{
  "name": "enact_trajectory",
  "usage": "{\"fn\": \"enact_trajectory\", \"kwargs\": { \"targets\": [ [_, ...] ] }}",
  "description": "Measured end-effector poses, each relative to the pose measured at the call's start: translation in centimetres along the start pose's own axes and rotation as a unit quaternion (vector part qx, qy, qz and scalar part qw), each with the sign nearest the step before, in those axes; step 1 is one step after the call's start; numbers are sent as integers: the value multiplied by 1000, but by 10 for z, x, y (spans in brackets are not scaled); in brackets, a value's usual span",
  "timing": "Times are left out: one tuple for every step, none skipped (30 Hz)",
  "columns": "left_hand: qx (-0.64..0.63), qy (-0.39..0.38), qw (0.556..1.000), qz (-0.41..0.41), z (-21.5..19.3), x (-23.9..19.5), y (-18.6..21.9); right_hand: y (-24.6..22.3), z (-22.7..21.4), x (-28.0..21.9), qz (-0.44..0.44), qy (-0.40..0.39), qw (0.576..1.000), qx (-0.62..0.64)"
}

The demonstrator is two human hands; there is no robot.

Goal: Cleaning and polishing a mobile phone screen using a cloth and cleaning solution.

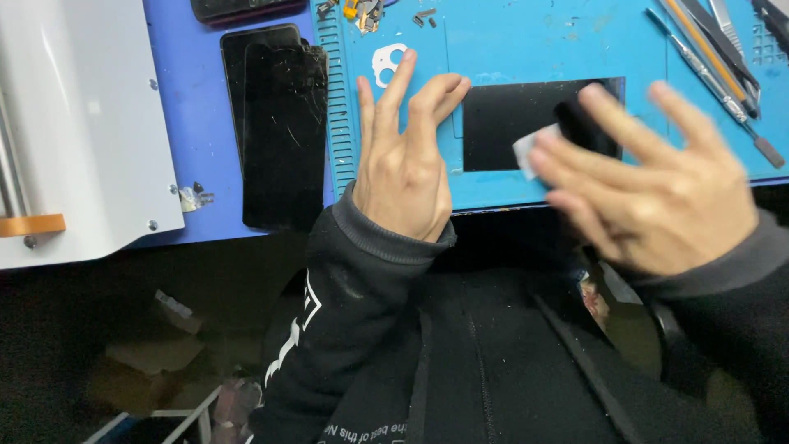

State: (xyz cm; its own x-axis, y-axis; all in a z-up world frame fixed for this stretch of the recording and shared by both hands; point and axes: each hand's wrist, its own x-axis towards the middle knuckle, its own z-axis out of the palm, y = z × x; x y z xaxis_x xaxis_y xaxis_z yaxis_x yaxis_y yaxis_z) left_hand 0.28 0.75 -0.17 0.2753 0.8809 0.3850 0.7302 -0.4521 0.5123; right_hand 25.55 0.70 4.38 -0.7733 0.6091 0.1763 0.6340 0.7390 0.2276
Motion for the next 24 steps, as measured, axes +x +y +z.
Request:
{"fn": "enact_trajectory", "kwargs": {
  "targets": [
    [0, 1, 1000, 10, 1, 0, -2, 1, -1, -1, -12, -11, 1000, -6],
    [-1, 1, 1000, 12, 0, -1, -2, 1, -4, 1, -10, -11, 1000, -7],
    [-2, 1, 1000, 3, 0, -1, -1, 1, -7, 4, 4, -33, 992, -123],
    [-3, 1, 1000, -7, 0, -1, 0, 2, -11, 5, 18, -55, 970, -238],
    [-4, 1, 1000, -6, 1, 0, 1, 2, -11, -1, 19, -56, 969, -239],
    [-1, -1, 1000, -4, 2, 0, 0, 0, -9, -5, 20, -49, 991, -121],
    [2, -3, 1000, -3, 2, 0, -1, -2, -7, -9, 22, -41, 999, -1],
    [3, -4, 1000, -4, 1, -1, -2, 0, -6, -11, 22, -40, 999, 0],
    [4, -3, 1000, 1, 0, -1, -3, 3, -4, -13, 48, -68, 993, -88],
    [3, -2, 1000, 8, 1, 0, -2, 7, -4, -16, 77, -97, 976, -179],
    [1, -2, 1000, 10, 3, 1, -1, 4, -5, -17, 79, -98, 976, -180],
    [4, -2, 1000, 5, 3, 0, -1, 1, -5, -17, 53, -83, 987, -127],
    [8, -1, 1000, 0, 2, 0, -1, -3, -6, -16, 28, -67, 995, -74],
    [8, -1, 1000, 0, 3, 0, -2, -1, -6, -15, 28, -67, 995, -74],
    [13, -4, 1000, 2, 3, -1, -3, 1, -7, -14, 49, -74, 990, -106],
    [18, -7, 1000, 6, 4, 0, -3, 3, -8, -14, 72, -80, 984, -139],
    [18, -7, 1000, 8, 4, 0, -3, 1, -6, -13, 73, -80, 984, -140],
    [14, -2, 1000, 6, 3, 0, -2, -2, -4, -11, 38, -49, 992, -107],
    [10, 3, 1000, 3, 2, 0, -1, -5, -3, -10, 4, -18, 997, -73],
    [11, 4, 1000, 2, 2, 0, 0, -3, -5, -12, 2, -18, 997, -73],
    [3, 3, 1000, 3, 1, -1, 0, -2, -7, -13, 15, -35, 997, -73],
    [-5, 3, 1000, 3, 0, -1, 0, 0, -9, -14, 27, -51, 996, -74],
    [-3, 4, 1000, 0, 0, -1, 0, -1, -8, -13, 24, -50, 996, -73],
    [-7, 3, 1000, 3, 0, 0, 0, -3, -7, -13, 37, -62, 992, -105]
  ]
}}
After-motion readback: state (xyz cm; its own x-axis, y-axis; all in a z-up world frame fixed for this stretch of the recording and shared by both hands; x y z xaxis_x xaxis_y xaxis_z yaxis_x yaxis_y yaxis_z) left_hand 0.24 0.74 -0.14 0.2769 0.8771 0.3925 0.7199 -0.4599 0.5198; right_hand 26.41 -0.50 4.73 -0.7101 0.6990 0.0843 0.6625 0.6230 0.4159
